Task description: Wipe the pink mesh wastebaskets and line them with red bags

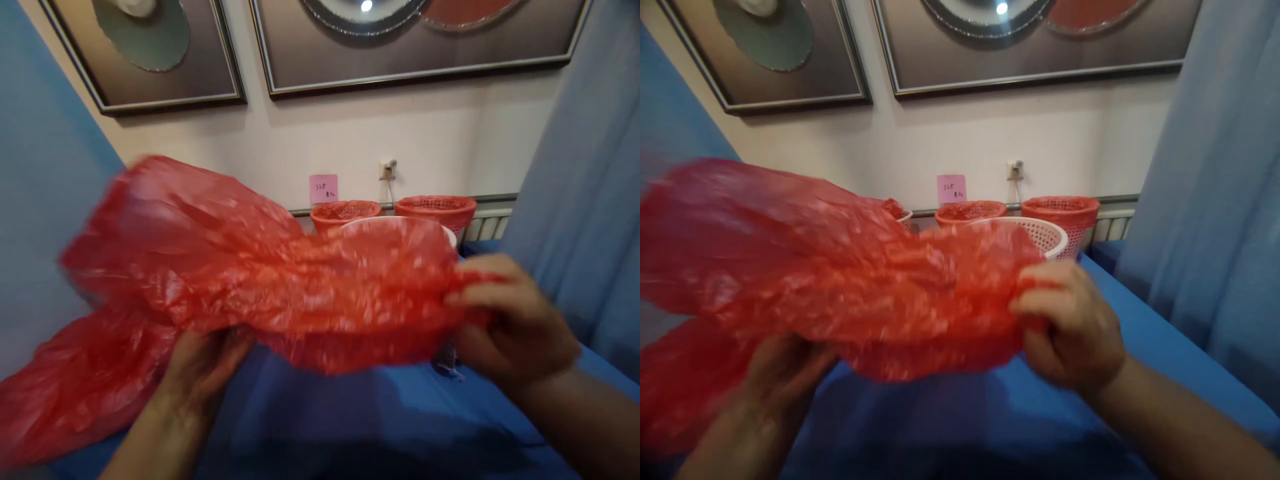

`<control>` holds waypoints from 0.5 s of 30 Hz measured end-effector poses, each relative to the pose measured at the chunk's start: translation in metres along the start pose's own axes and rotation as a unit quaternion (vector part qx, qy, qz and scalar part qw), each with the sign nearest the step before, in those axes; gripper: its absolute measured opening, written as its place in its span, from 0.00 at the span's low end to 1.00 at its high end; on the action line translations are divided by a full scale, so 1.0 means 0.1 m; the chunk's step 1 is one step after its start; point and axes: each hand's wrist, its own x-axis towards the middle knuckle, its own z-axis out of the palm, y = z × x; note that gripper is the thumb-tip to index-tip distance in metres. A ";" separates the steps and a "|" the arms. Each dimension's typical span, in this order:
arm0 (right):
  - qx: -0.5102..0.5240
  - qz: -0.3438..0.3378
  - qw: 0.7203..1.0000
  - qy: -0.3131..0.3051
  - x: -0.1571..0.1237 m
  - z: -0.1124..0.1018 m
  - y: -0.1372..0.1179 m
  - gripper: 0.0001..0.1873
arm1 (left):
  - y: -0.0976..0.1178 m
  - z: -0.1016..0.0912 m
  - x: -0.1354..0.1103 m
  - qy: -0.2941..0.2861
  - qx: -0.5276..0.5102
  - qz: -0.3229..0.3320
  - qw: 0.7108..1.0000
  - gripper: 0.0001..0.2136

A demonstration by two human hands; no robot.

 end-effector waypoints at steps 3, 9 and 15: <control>-0.073 -0.015 0.988 0.136 0.45 0.15 0.56 0.15 | 0.52 0.21 0.51 -0.019 -0.115 0.025 0.993 0.15; -0.103 0.228 0.951 -0.184 0.42 0.30 1.72 0.12 | 0.68 1.00 1.23 -0.090 -0.185 0.086 0.975 0.15; -0.164 0.250 0.950 -0.095 0.14 0.02 1.69 0.20 | 0.00 1.62 1.45 -0.208 0.019 0.031 0.977 0.11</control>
